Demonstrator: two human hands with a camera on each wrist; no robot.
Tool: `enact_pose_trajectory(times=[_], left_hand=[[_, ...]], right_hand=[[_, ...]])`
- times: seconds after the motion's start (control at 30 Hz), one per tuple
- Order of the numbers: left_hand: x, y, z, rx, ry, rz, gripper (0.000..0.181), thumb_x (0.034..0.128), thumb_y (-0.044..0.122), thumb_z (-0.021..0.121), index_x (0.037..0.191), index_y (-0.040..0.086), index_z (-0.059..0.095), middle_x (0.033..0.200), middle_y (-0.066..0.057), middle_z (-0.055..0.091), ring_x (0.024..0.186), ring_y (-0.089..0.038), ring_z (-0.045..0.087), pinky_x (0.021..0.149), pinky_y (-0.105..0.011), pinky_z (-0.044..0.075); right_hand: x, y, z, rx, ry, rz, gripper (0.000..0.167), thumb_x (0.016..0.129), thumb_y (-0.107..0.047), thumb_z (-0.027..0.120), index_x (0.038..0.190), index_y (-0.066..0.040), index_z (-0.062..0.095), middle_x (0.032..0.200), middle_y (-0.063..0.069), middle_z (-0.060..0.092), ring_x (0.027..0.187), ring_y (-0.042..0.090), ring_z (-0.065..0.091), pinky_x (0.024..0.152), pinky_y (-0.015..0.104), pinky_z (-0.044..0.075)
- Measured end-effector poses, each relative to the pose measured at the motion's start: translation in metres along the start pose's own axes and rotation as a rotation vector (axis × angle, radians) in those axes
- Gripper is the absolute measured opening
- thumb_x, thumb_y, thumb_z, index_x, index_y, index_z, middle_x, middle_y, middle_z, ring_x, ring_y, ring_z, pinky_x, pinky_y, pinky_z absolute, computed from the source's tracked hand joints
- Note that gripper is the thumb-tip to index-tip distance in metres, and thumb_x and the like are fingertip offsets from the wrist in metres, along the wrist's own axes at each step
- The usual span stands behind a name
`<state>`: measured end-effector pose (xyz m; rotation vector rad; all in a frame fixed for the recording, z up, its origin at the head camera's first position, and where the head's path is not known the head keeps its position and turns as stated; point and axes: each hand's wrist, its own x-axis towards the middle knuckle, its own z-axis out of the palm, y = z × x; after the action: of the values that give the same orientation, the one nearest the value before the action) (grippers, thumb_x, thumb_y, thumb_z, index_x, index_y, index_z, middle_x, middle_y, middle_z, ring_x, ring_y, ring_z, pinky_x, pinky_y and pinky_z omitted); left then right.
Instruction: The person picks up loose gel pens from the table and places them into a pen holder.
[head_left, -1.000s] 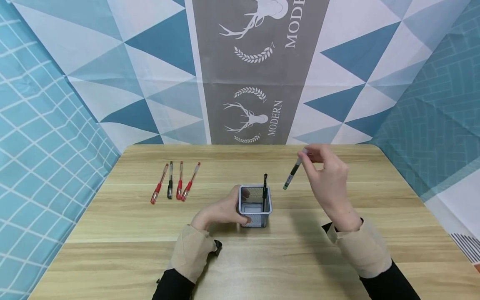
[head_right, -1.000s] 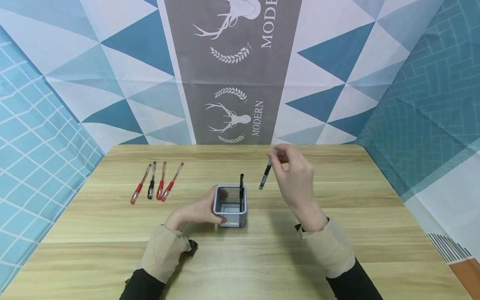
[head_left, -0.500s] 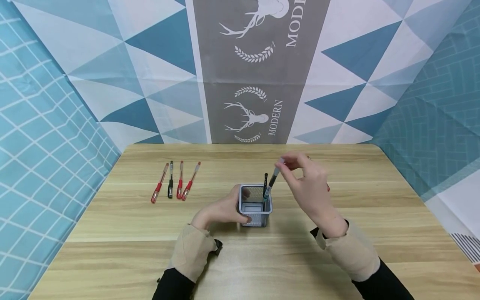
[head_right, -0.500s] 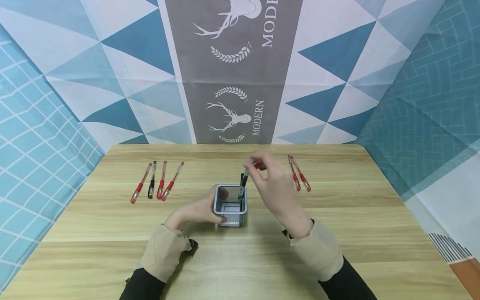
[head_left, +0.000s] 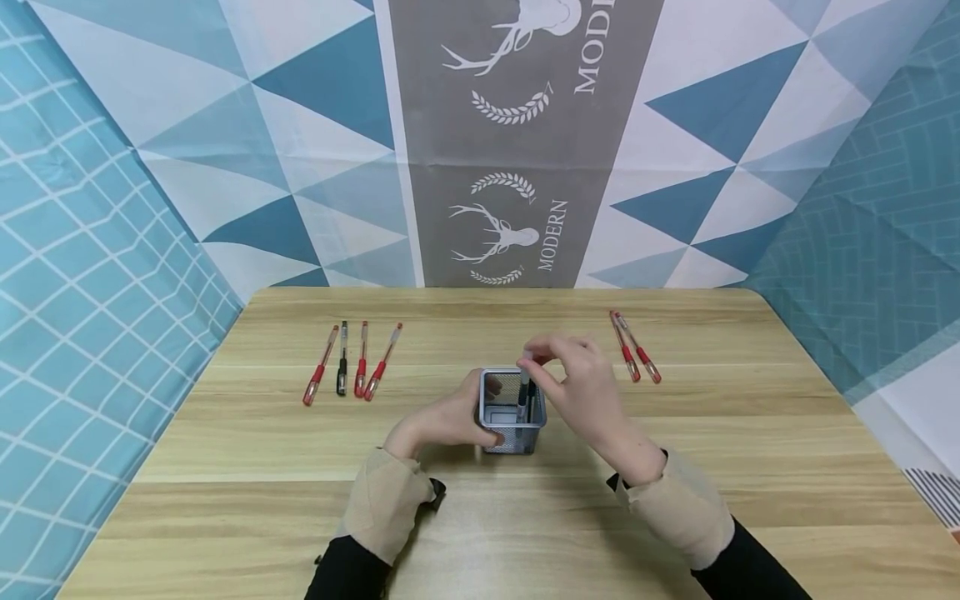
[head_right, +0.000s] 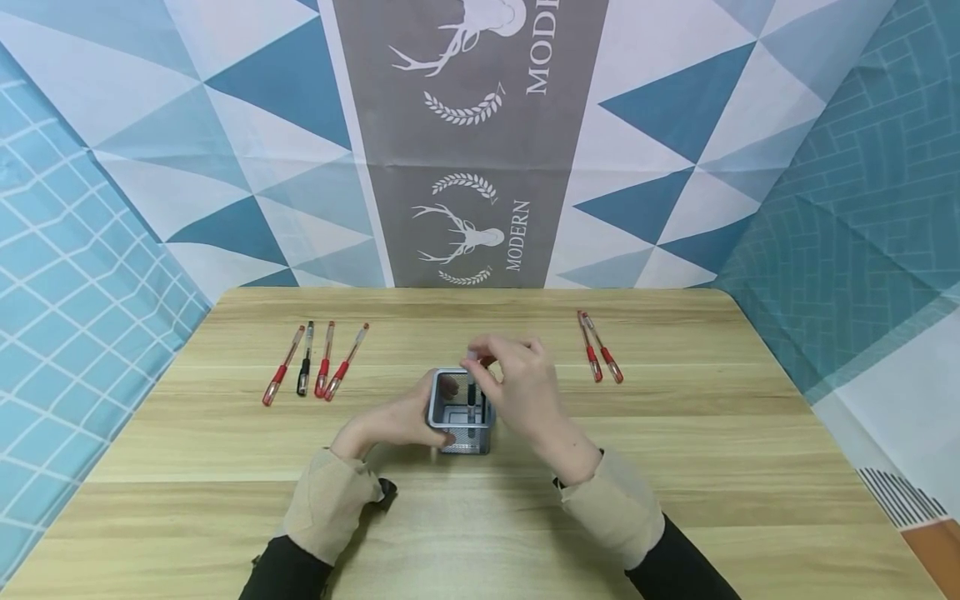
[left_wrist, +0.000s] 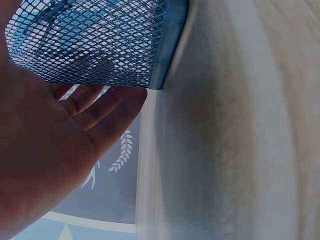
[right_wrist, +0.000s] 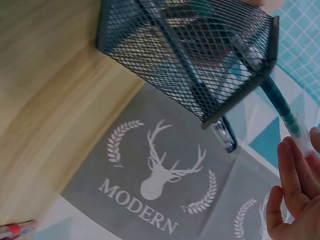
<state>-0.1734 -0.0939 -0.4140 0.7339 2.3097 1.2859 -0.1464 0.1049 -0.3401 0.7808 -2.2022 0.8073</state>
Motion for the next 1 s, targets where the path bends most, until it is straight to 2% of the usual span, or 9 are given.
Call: enact_pose_trajectory(times=[0.7, 0.9, 1.0], left_hand=[[0.000, -0.001, 0.000, -0.017, -0.009, -0.008, 0.080, 0.0642, 0.009, 0.074, 0.126, 0.005, 0.024, 0.119, -0.015, 0.041, 0.103, -0.024, 0.051, 0.093, -0.033, 0.040], [0.001, -0.001, 0.000, -0.034, -0.007, -0.005, 0.080, 0.0625, 0.009, 0.075, 0.125, 0.006, 0.025, 0.117, -0.014, 0.043, 0.102, -0.024, 0.051, 0.092, -0.033, 0.040], [0.001, -0.001, 0.000, -0.024, -0.004, -0.007, 0.080, 0.0627, 0.009, 0.075, 0.125, 0.005, 0.025, 0.118, -0.014, 0.043, 0.103, -0.024, 0.051, 0.092, -0.033, 0.040]], right_hand=[[-0.015, 0.012, 0.019, -0.038, -0.099, 0.043, 0.020, 0.075, -0.017, 0.072, 0.091, -0.010, 0.062, 0.078, 0.000, 0.069, 0.067, 0.009, 0.062, 0.079, 0.037, 0.044], [-0.018, 0.015, 0.022, -0.037, -0.098, 0.033, 0.020, 0.075, -0.017, 0.072, 0.091, -0.010, 0.063, 0.080, 0.000, 0.069, 0.066, 0.009, 0.062, 0.077, 0.035, 0.044], [-0.018, 0.017, 0.023, -0.042, -0.076, 0.025, 0.020, 0.075, -0.018, 0.072, 0.091, -0.010, 0.064, 0.084, 0.000, 0.067, 0.075, 0.013, 0.061, 0.076, 0.035, 0.043]])
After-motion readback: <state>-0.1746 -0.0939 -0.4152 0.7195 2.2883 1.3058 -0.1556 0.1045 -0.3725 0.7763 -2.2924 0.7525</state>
